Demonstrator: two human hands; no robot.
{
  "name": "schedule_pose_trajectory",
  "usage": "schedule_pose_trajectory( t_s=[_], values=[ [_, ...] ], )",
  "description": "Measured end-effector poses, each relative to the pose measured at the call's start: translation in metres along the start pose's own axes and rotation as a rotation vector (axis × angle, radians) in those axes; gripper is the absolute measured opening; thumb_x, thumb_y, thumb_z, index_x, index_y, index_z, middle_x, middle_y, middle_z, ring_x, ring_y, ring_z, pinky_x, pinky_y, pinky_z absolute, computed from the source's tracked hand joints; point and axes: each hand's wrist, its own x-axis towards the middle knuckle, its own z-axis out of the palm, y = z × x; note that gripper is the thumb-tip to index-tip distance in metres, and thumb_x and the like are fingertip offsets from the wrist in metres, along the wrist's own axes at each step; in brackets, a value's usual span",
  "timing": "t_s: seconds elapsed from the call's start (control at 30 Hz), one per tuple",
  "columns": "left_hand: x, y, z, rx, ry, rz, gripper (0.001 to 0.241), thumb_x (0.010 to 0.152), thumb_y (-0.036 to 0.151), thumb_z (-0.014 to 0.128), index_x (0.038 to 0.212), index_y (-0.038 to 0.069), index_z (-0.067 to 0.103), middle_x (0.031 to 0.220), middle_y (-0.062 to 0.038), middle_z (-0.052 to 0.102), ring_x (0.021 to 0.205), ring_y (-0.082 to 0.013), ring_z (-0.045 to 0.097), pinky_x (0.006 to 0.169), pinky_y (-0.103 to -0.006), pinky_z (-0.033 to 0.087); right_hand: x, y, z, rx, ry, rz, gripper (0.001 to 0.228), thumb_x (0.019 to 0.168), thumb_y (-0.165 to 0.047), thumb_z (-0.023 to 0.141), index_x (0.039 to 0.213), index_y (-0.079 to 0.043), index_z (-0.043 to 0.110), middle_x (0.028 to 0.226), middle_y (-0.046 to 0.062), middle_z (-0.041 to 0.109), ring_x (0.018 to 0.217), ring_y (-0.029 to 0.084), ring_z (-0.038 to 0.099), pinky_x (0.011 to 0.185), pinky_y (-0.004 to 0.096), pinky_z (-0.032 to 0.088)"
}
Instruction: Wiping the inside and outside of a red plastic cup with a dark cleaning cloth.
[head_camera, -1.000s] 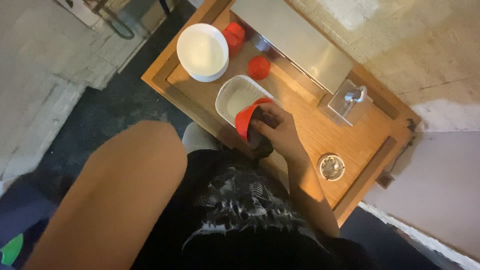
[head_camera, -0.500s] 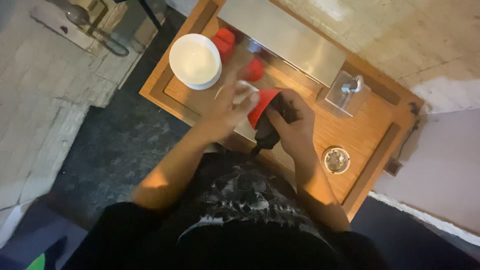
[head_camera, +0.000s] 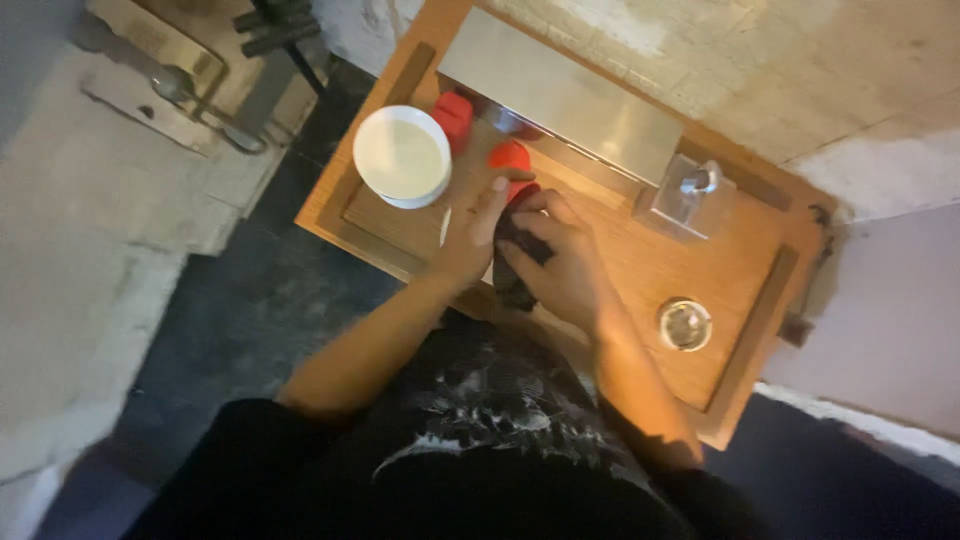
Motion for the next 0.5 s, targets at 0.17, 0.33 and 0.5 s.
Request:
schedule_pose_trajectory(
  t_s=[0.17,0.33,0.5],
  values=[
    [0.002,-0.005,-0.034,-0.094,-0.032,-0.025,0.046,0.111,0.040,0.045,0.127,0.002,0.066,0.117,-0.008,0.071,0.111,-0.0186,0.065,0.102,-0.0334,0.051,0.013,-0.042,0.023,0.020,0.000,0.025,0.029,0.087,-0.003,0.079,0.115,0.000,0.070,0.115,0.015,0.066,0.106,0.031,0.066,0.091,0.038,0.055],
    [0.007,-0.004,-0.085,-0.281,-0.080,-0.032,0.055,0.116,0.050,0.044,0.135,0.001,0.060,0.131,-0.015,0.064,0.124,-0.0258,0.061,0.110,-0.0410,0.050,0.019,-0.036,0.043,0.335,-0.086,0.133,0.024,0.090,-0.006,0.079,0.112,0.001,0.070,0.118,0.009,0.066,0.110,0.027,0.065,0.094,0.036,0.052],
    [-0.007,0.052,-0.119,-1.060,-0.383,-0.328,0.068,0.107,0.061,0.039,0.145,0.006,0.046,0.141,-0.016,0.057,0.138,-0.0370,0.056,0.101,-0.0517,0.048,0.008,-0.042,0.083,0.785,0.362,0.437,0.018,0.102,-0.012,0.067,0.117,-0.003,0.060,0.109,0.009,0.070,0.096,0.018,0.066,0.086,0.033,0.054]
  ],
)
